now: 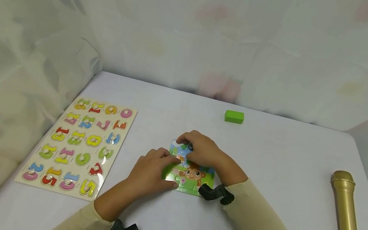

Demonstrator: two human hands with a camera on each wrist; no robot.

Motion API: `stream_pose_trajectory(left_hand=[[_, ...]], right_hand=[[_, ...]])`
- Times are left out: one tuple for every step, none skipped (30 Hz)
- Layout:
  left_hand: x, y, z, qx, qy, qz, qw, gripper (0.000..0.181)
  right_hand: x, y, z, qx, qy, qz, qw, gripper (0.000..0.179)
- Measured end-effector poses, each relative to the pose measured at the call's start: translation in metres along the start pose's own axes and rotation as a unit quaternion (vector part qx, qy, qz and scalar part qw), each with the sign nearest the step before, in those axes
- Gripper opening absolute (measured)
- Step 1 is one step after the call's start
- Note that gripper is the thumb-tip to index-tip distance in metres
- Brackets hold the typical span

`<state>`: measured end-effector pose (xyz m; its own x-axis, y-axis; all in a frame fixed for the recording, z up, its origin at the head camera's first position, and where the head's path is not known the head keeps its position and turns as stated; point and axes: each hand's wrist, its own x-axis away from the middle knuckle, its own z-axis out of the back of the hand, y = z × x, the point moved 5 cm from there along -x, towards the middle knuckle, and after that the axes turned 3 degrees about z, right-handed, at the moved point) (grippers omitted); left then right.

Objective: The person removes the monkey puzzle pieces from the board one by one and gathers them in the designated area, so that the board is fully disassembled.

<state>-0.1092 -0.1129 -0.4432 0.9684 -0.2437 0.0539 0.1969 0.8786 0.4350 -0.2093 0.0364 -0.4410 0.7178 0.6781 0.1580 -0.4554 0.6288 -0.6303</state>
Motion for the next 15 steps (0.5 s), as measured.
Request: stream_pose_trajectory(left_hand=[[0.000, -0.001, 0.000, 0.001, 0.001, 0.001, 1.0000, 0.061], [0.000, -0.001, 0.000, 0.004, 0.003, 0.001, 1.0000, 0.061], [0.000, -0.002, -0.001, 0.005, 0.004, 0.002, 1.0000, 0.061], [0.000, -0.003, -0.001, 0.006, 0.006, 0.003, 1.0000, 0.061], [-0.001, -0.004, -0.002, 0.007, 0.008, 0.004, 0.9999, 0.061], [-0.001, -0.005, -0.003, 0.008, 0.009, 0.004, 0.9999, 0.062], [-0.001, -0.006, -0.003, 0.010, 0.012, 0.003, 0.9999, 0.062], [-0.001, -0.006, -0.004, 0.012, 0.014, 0.002, 0.9998, 0.063], [-0.001, -0.008, -0.005, 0.013, 0.017, 0.001, 0.9998, 0.064], [-0.001, -0.009, -0.006, 0.014, 0.020, -0.001, 0.9997, 0.064], [-0.001, -0.010, -0.007, 0.016, 0.023, -0.002, 0.9996, 0.064], [-0.001, -0.011, -0.008, 0.018, 0.027, -0.005, 0.9995, 0.065], [0.000, -0.011, -0.009, 0.022, 0.030, -0.006, 0.9993, 0.065], [0.000, -0.012, -0.009, 0.027, 0.033, -0.007, 0.9991, 0.065], [0.001, -0.013, -0.010, 0.033, 0.035, -0.008, 0.9988, 0.065]], right_hand=[[0.000, 0.000, 0.000, -0.002, 0.001, 0.000, 1.0000, 0.047], [0.000, 0.000, 0.001, -0.004, 0.003, 0.002, 1.0000, 0.046], [0.000, 0.000, 0.001, -0.006, 0.005, 0.004, 1.0000, 0.045], [0.000, 0.000, 0.001, -0.007, 0.006, 0.006, 0.9999, 0.045], [0.000, 0.000, 0.001, -0.009, 0.007, 0.007, 0.9999, 0.044], [0.000, 0.000, 0.002, -0.010, 0.009, 0.008, 0.9999, 0.043], [0.000, 0.000, 0.002, -0.012, 0.010, 0.009, 0.9998, 0.042], [-0.001, 0.000, 0.002, -0.013, 0.010, 0.009, 0.9998, 0.041], [-0.001, 0.000, 0.002, -0.014, 0.010, 0.009, 0.9998, 0.041], [-0.001, 0.000, 0.002, -0.016, 0.011, 0.008, 0.9998, 0.040], [-0.001, 0.000, 0.002, -0.018, 0.012, 0.008, 0.9997, 0.039], [-0.001, 0.000, 0.003, -0.021, 0.013, 0.007, 0.9997, 0.037], [-0.001, 0.001, 0.003, -0.024, 0.014, 0.005, 0.9996, 0.036], [0.000, 0.001, 0.003, -0.029, 0.015, 0.003, 0.9995, 0.035], [0.000, 0.001, 0.003, -0.035, 0.016, 0.001, 0.9993, 0.034]])
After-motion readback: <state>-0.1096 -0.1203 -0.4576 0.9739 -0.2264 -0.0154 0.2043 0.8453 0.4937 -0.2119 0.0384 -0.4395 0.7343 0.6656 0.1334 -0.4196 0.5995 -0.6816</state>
